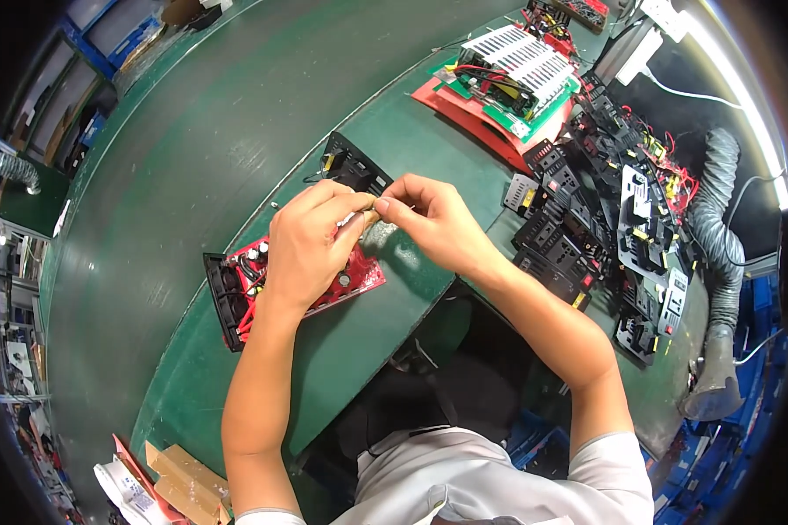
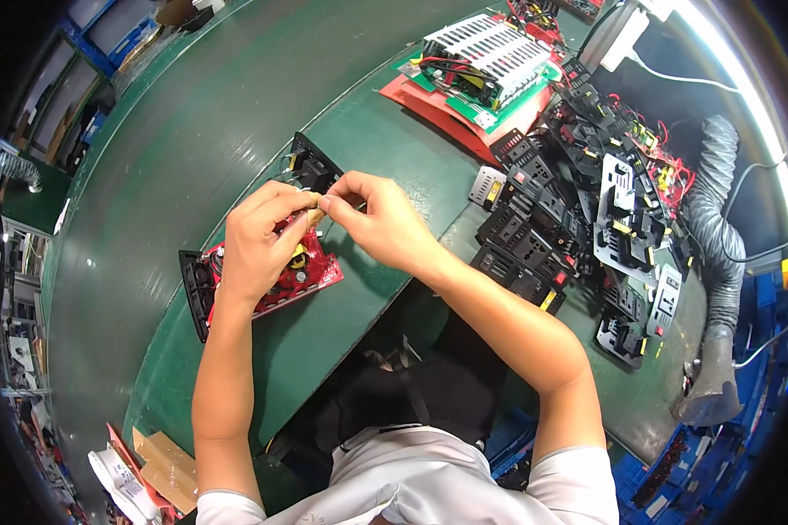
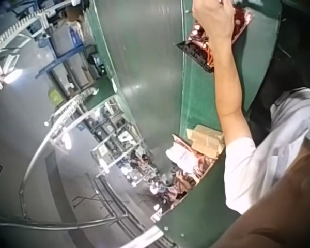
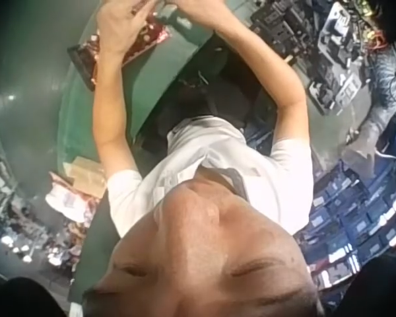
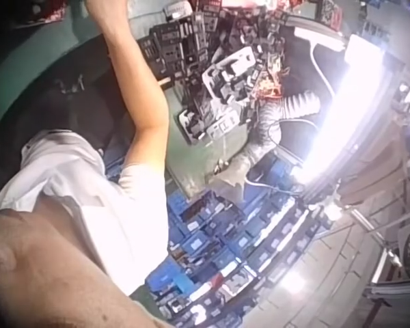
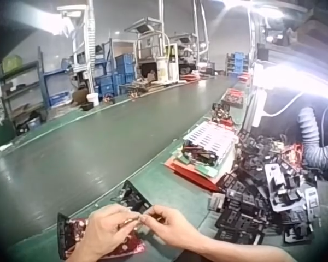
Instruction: Assembling and inspecting electronic circuit boards and housing components on a production line.
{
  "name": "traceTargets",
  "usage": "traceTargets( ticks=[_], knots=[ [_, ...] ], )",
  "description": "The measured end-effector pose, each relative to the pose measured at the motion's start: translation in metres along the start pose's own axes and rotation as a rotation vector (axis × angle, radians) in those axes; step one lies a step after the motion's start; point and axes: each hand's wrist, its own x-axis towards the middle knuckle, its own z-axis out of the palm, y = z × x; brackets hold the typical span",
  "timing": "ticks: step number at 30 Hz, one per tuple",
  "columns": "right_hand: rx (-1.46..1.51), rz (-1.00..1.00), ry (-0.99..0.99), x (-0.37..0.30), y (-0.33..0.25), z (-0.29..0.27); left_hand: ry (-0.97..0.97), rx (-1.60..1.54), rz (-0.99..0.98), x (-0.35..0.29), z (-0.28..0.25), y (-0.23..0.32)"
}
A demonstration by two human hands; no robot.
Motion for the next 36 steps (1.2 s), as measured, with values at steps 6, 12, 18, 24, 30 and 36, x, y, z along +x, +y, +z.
traceTargets(
  ticks=[6,12,18,24,30,36],
  knots=[
    [-0.058,-0.054,0.048,-0.002,-0.004,0.002,0.004,0.020,0.008,-0.001,0.001,-0.002],
    [-0.031,0.013,0.016,-0.002,-0.005,0.002,0.091,0.052,0.019,-0.004,0.006,-0.002],
    [-0.491,-0.190,0.306,0.010,0.039,-0.005,0.058,-0.107,-0.226,-0.004,0.010,-0.003],
    [-0.228,-0.166,0.146,0.004,0.034,0.009,-0.024,-0.049,-0.339,-0.012,0.016,-0.013],
    [-0.274,-0.377,0.241,-0.004,0.039,0.017,-0.049,-0.102,-0.345,-0.009,0.017,-0.008],
    [-0.298,-0.468,0.266,-0.006,0.038,0.020,-0.050,-0.097,-0.321,-0.009,0.019,-0.006]
  ],
)
